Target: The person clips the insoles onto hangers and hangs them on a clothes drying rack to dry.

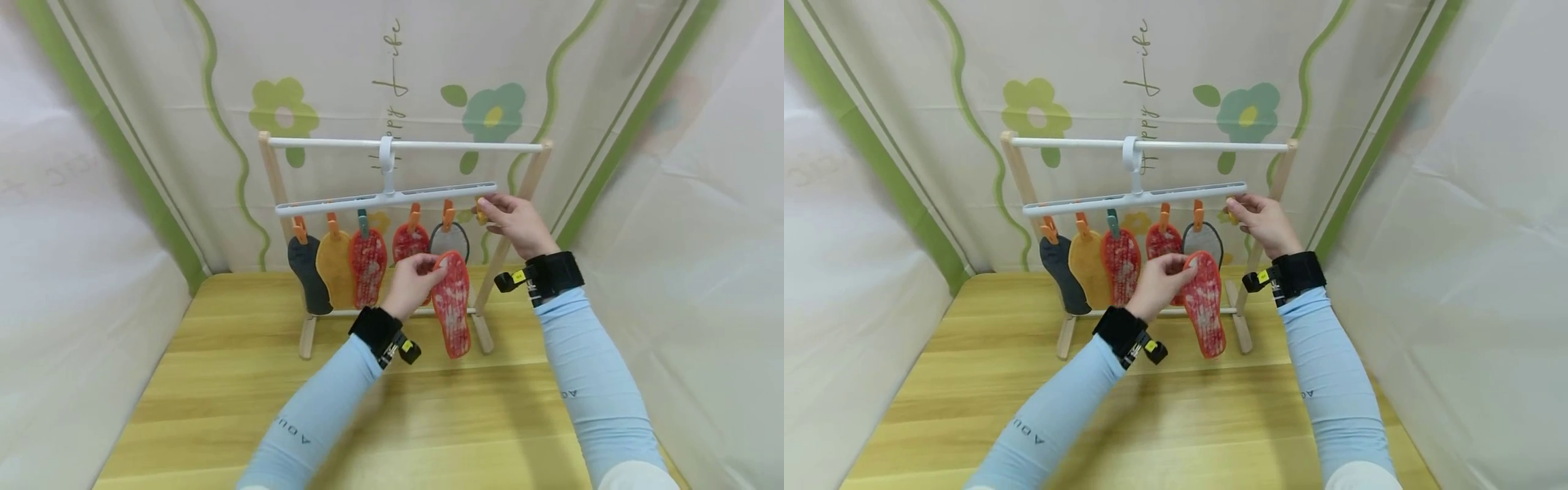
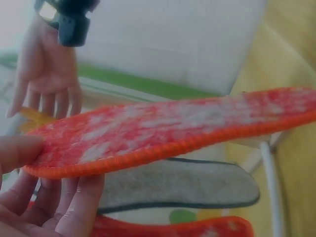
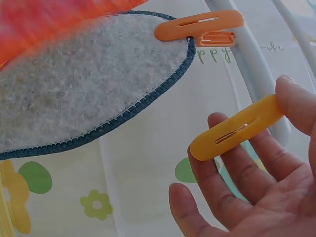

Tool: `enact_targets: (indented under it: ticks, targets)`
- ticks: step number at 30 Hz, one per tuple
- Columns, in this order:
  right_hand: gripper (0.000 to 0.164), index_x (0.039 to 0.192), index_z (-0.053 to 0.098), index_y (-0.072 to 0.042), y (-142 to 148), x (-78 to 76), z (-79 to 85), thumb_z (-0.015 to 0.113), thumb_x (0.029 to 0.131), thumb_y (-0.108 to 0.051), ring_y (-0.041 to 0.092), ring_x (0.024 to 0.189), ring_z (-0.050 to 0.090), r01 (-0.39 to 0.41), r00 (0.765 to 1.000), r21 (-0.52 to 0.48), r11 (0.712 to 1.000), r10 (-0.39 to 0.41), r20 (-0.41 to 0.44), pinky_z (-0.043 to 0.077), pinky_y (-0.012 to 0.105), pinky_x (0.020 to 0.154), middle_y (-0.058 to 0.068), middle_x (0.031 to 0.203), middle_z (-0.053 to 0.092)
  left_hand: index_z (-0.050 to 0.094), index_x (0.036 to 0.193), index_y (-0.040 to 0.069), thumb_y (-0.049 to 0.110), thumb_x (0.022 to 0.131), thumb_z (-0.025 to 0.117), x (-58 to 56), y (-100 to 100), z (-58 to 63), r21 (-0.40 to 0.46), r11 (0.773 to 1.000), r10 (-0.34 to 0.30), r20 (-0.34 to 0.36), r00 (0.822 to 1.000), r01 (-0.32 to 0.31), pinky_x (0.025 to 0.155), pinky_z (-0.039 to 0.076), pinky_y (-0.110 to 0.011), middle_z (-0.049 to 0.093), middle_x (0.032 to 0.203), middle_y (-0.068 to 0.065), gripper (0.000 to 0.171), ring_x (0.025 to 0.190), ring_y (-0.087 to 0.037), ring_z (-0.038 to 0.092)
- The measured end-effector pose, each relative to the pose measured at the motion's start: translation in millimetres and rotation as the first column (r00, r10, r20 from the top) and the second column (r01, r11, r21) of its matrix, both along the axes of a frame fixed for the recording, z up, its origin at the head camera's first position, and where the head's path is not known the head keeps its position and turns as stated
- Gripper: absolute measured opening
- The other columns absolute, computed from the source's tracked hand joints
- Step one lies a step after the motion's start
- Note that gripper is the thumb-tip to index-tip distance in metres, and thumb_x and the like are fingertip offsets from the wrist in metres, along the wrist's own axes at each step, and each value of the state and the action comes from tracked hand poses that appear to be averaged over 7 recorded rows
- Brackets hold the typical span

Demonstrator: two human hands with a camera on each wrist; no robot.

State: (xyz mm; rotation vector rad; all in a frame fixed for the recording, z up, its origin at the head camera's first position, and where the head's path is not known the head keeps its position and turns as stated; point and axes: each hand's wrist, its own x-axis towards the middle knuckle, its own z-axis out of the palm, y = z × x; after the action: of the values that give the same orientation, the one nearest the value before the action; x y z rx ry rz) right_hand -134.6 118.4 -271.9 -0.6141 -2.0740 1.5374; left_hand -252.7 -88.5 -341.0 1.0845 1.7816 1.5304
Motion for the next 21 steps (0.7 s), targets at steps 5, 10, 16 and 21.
enact_targets:
  ticks: [5, 10, 16, 21]
  targets:
    - [0.061, 0.128, 0.06, -0.007, -1.9, -3.6, -0.7, 0.062, 0.085, -0.051, 0.007, 0.098, 0.064, -0.009, 1.0, -0.005, 1.0, 0.009, -0.009, 0.047, 0.041, 0.102, 0.0, 0.113, 0.07, 0.069, 0.117, 0.008, 0.025, 0.09, 0.066, 1.2, 24.6, 17.8, -0.004, 1.0, -0.011, -0.052, 0.999, 0.011, 0.074, 0.053, -0.022, 0.069, 0.107, -0.007, 0.032, 0.095, -0.018, 0.066]
    - [0.065, 0.128, 0.059, -0.006, -3.8, -3.8, 0.3, 0.061, 0.085, -0.054, 0.008, 0.099, 0.064, -0.017, 1.0, -0.003, 1.0, 0.017, -0.017, 0.044, 0.045, 0.105, -0.007, 0.106, 0.071, 0.072, 0.115, 0.007, 0.024, 0.091, 0.065, 7.3, 40.6, 31.0, -0.046, 0.999, 0.02, -0.117, 0.993, -0.025, 0.073, 0.053, -0.023, 0.073, 0.104, -0.006, 0.031, 0.093, -0.018, 0.068]
    - [0.061, 0.126, 0.06, -0.004, -4.8, -0.7, 0.5, 0.059, 0.087, -0.052, 0.006, 0.098, 0.066, -0.019, 0.999, -0.017, 1.0, 0.018, -0.047, 0.043, 0.045, 0.105, -0.007, 0.107, 0.073, 0.076, 0.111, 0.01, 0.027, 0.09, 0.066, 13.6, 55.1, 38.3, -0.1, 0.992, 0.065, -0.176, 0.982, -0.083, 0.069, 0.053, -0.022, 0.076, 0.097, -0.003, 0.029, 0.088, -0.017, 0.069]
    - [0.063, 0.128, 0.059, 0.0, -7.5, -1.1, -2.4, 0.057, 0.088, -0.049, 0.01, 0.102, 0.066, -0.014, 0.996, -0.039, 0.999, 0.01, -0.091, 0.042, 0.046, 0.106, 0.001, 0.113, 0.073, 0.077, 0.111, 0.011, 0.028, 0.09, 0.067, 16.3, 61.4, 40.6, -0.127, 0.984, 0.097, -0.231, 0.968, -0.129, 0.07, 0.053, -0.023, 0.076, 0.1, -0.003, 0.029, 0.091, -0.017, 0.069]
